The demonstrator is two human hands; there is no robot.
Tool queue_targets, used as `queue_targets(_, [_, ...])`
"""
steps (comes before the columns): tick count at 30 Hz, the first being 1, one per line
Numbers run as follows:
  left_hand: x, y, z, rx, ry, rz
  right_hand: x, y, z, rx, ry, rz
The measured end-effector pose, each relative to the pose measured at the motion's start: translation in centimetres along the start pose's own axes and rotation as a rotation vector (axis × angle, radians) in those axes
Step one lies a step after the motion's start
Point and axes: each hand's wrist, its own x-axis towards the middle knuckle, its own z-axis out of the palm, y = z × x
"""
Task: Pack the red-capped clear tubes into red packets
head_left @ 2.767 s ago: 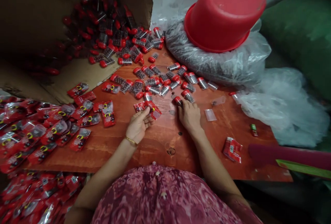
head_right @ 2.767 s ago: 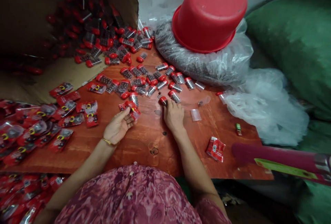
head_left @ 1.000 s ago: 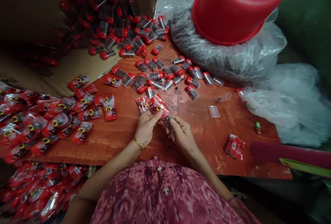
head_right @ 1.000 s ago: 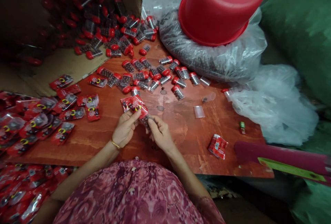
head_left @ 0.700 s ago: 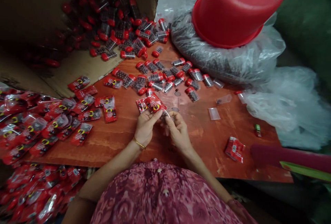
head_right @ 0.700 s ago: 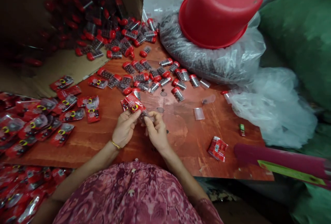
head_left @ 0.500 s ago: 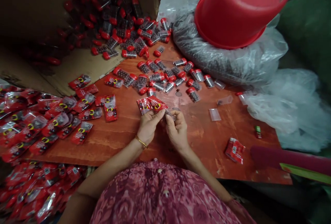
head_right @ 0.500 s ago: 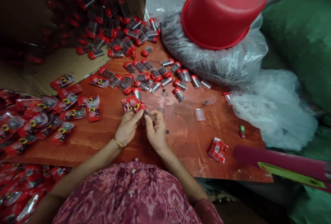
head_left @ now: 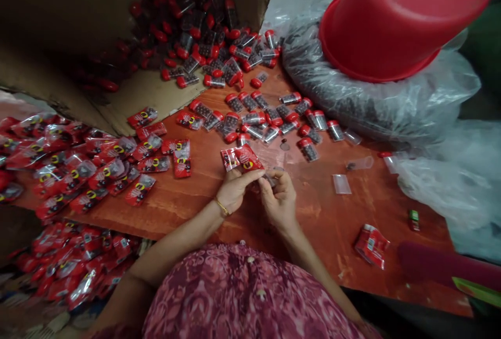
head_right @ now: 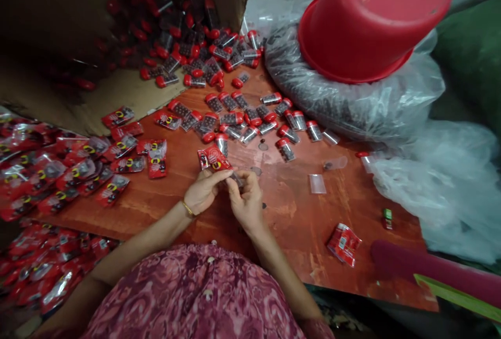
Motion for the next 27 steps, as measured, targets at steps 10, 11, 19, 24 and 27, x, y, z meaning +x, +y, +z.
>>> queue_targets(10, [-1.0, 0.6, -0.7, -0.025, -0.110, -0.018, 0.5, 0.4, -0.9, 0.108, -0.214, 0.080])
queue_targets(11, [-1.1, 0.5, -0.8, -0.031, -0.093, -0.030, 0.4, 0.6, -0.6, 0.067, -0.188, 0.043])
queue_targets(19, [-2.4, 4.0, -6.0, -0.058, 0.070, -0.052, 4.2, 1.0, -1.4, -0.689, -0.103, -0.405])
queue_targets(24, [-3.1, 9.0, -11.4, -0.287, 0.412, 0.517, 9.4, 3.8, -7.2, -1.109, 0.177, -0.267])
queue_targets(27, [-3.1, 8.8, -10.8, -0.099, 0.435, 0.488, 9.3, 5.3, -8.1, -1.106, 0.073, -0.273])
